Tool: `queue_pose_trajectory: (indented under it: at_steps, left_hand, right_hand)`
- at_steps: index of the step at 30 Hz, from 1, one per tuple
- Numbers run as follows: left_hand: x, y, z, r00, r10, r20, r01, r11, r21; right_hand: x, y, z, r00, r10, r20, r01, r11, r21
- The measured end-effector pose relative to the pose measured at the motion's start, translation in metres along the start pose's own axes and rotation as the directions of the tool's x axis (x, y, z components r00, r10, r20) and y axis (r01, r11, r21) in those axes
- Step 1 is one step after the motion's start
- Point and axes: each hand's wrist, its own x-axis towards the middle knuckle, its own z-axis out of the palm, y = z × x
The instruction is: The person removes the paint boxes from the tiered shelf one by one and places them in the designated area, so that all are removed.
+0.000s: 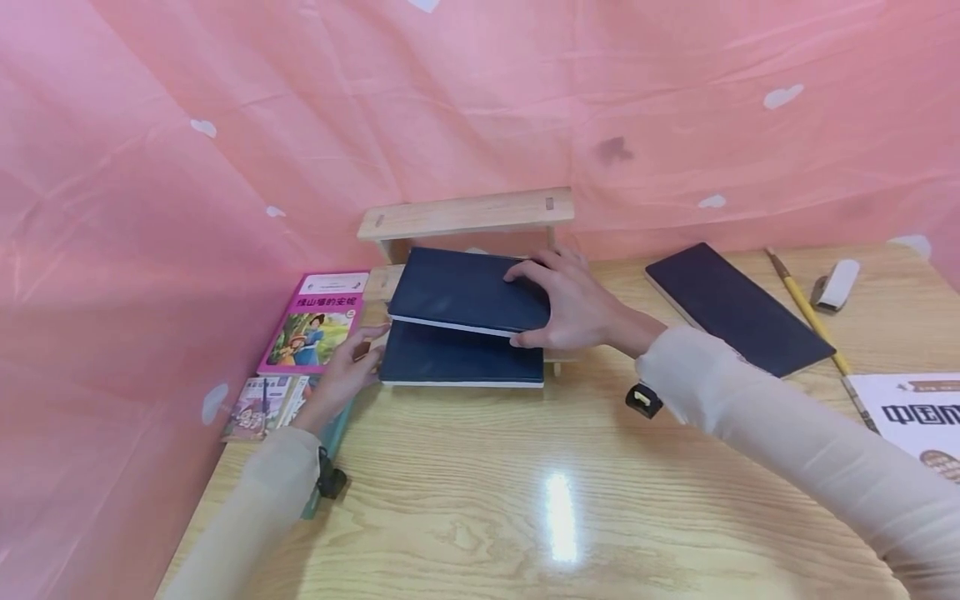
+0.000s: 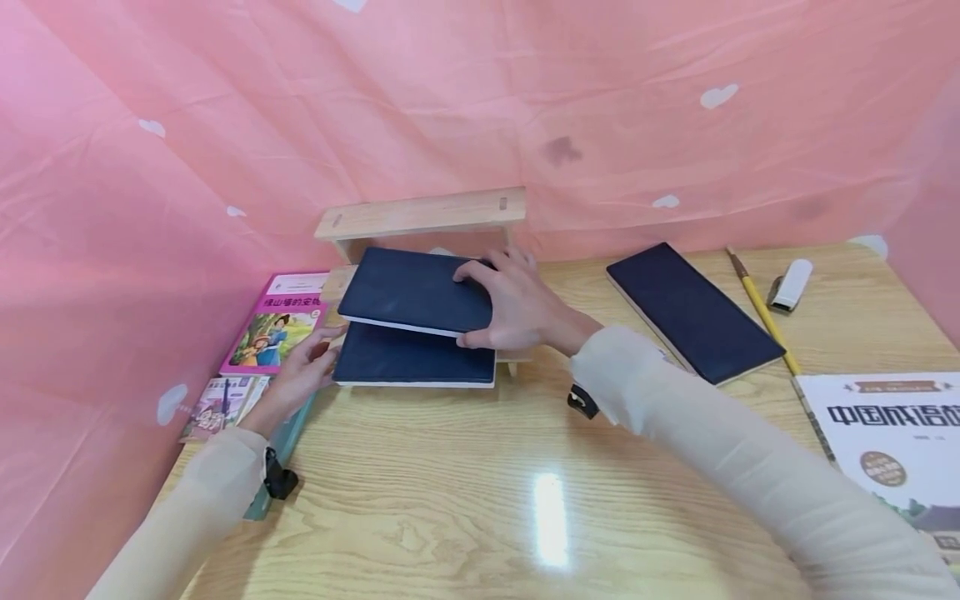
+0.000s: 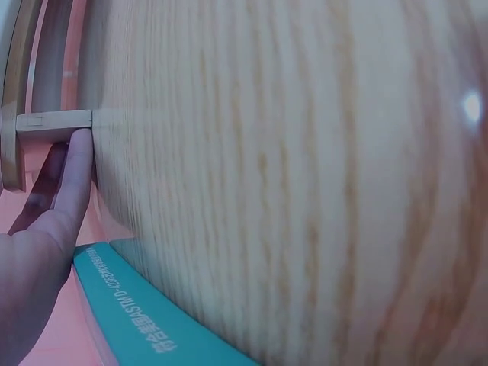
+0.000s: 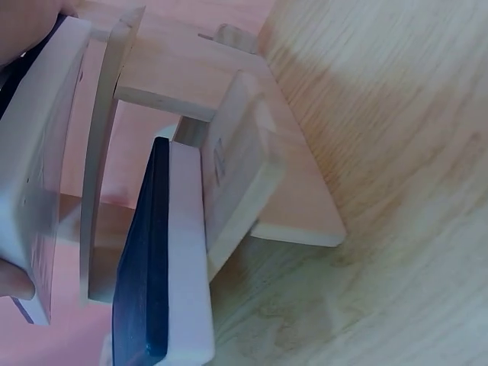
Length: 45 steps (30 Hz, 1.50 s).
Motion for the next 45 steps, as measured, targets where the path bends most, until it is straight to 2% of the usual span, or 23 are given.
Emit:
queue_pose_trajectory:
  at_steps: [7,17,29,32,39,45]
  left_hand:
    - [0.0,0.0,0.0,1.0,-0.001,0.009,0.001,1.0,0.009]
    - [0.0,0.001,-0.002,1.0,0.018,0.005,-0.018,0.999,0.04]
    - [0.0,0.0,-0.001,1.0,-0.018,-0.012,0.019,0.997,0.073]
    - [0.0,0.0,-0.001,1.0,-0.009,-0.006,0.009,0.998,0.06]
    - [-0.001,-0.001,0.001,0.999,0.036,0.027,-0.035,0.999,-0.037]
    - [-0.001,-0.001,0.001,0.999,0.043,0.019,-0.042,0.999,-0.029]
  right_hand:
    - [-0.021,-0.001,-0.009,0.997,0.079,0.005,-0.079,0.997,0.01]
    - [-0.057,0.006,-0.021,0.989,0.089,-0.119,-0.089,0.996,0.007]
    - [-0.102,0.006,-0.042,0.969,0.182,-0.164,-0.187,0.982,-0.011]
    - [-0.113,0.005,-0.046,0.962,0.186,-0.199,-0.194,0.981,-0.02]
    - [-0.147,-0.002,-0.053,0.948,0.206,-0.243,-0.217,0.976,-0.019]
    - [-0.175,-0.007,-0.057,0.937,0.238,-0.255,-0.253,0.967,-0.023]
